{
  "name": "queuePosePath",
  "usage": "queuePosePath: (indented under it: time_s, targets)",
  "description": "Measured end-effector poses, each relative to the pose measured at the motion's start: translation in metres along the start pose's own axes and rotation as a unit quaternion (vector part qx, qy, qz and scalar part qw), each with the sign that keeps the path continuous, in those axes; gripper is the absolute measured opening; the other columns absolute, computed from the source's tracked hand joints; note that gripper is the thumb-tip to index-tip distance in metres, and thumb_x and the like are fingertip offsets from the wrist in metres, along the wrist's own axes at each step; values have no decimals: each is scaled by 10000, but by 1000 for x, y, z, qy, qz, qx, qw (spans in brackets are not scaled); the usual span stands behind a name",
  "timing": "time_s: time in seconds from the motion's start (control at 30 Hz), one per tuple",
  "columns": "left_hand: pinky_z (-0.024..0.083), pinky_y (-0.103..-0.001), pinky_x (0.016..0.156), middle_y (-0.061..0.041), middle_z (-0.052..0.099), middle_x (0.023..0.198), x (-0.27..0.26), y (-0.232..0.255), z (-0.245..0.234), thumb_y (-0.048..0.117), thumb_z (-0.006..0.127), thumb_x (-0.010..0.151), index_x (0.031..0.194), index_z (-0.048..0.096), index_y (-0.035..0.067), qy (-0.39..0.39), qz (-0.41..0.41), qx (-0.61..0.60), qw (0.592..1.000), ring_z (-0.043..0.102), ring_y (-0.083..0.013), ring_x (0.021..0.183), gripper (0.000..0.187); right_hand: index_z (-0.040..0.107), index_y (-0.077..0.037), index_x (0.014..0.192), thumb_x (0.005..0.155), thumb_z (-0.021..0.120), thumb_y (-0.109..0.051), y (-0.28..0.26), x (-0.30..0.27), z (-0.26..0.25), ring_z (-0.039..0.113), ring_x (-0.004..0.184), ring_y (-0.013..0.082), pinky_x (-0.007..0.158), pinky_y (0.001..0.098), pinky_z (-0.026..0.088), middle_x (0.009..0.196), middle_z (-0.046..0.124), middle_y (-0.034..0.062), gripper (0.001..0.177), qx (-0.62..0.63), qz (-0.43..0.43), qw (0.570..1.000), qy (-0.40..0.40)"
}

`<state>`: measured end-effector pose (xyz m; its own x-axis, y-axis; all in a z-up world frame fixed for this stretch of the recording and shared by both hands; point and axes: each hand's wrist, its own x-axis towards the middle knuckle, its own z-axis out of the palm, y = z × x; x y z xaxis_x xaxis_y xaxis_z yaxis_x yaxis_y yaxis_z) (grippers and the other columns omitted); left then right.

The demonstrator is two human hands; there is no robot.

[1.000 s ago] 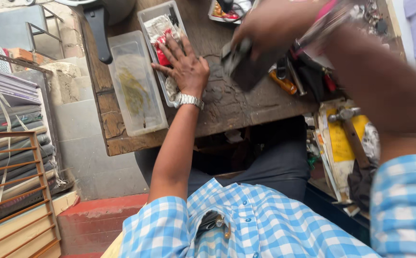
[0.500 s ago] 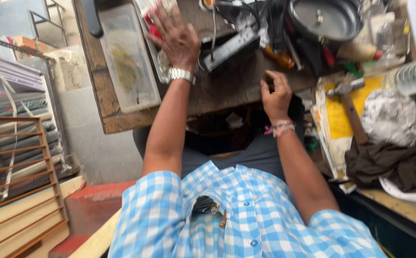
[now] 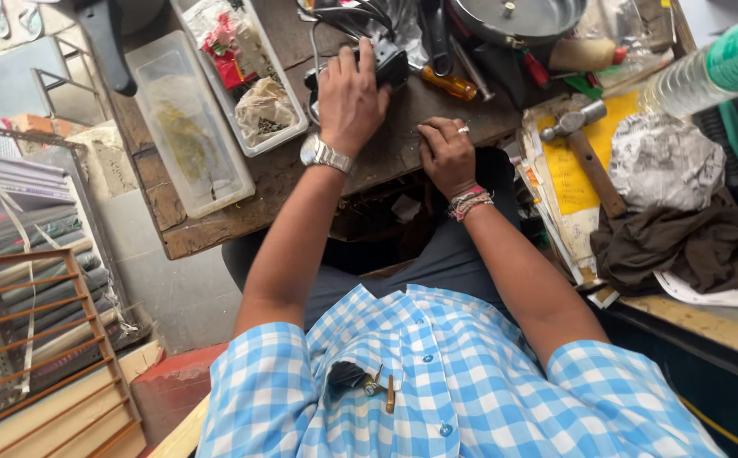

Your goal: The person disassembles a metal pressure cooker lid using a hammer and screwdriver, then opens a rectangular electrical device and adjusts internal components with a screwdriver. The person handles screws, a metal lid, and the electrical device throughout the task.

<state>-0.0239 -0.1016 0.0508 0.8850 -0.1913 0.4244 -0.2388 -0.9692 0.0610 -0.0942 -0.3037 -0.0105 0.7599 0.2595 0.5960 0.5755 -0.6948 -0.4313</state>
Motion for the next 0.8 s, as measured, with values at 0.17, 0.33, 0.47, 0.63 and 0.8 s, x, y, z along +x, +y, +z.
queuePosePath:
  time_s: [0.17,0.33,0.47,0.63,0.8]
  targets:
    - [568,-404,702,-192,629,1071,10,-10,-1,340,814,878,1404,491,-18,-75,-8,-89,993,661,-325,907,713,705,-63,1081,872,740,-24,-2,-1,1,638,1000,296,896,403,544,1121,674,74,216,-4,7,1000,3]
    - [557,-461,782,-185,674,1063,3,-19,10,383,783,914,1307,580,15,-156,-118,-202,960,686,-356,938,576,713,-73,1071,871,747,-30,-8,5,-3,636,982,290,883,397,543,1106,680,64,208,-12,8,1000,1]
    - [568,-449,886,-217,727,1124,-15,-44,42,389,807,892,1168,663,3,-80,-233,-369,896,719,-359,1010,496,709,-60,1066,867,745,-28,-4,-3,3,638,986,291,883,397,545,1104,679,71,204,-9,17,1000,-1]
    - [543,-433,907,-217,738,1136,-38,-23,35,399,715,935,1183,664,22,-102,-369,-380,842,720,-305,994,453,720,-48,1064,846,736,-22,-5,-1,2,639,985,289,872,392,545,1094,677,79,220,-6,30,1000,1]
    - [537,-436,971,-225,641,1292,-33,2,-23,324,709,878,1388,486,14,-130,-318,-375,861,659,-333,1155,637,705,-50,1063,820,731,-20,-5,-1,-4,642,1000,304,883,405,552,1105,669,87,247,0,37,999,-15]
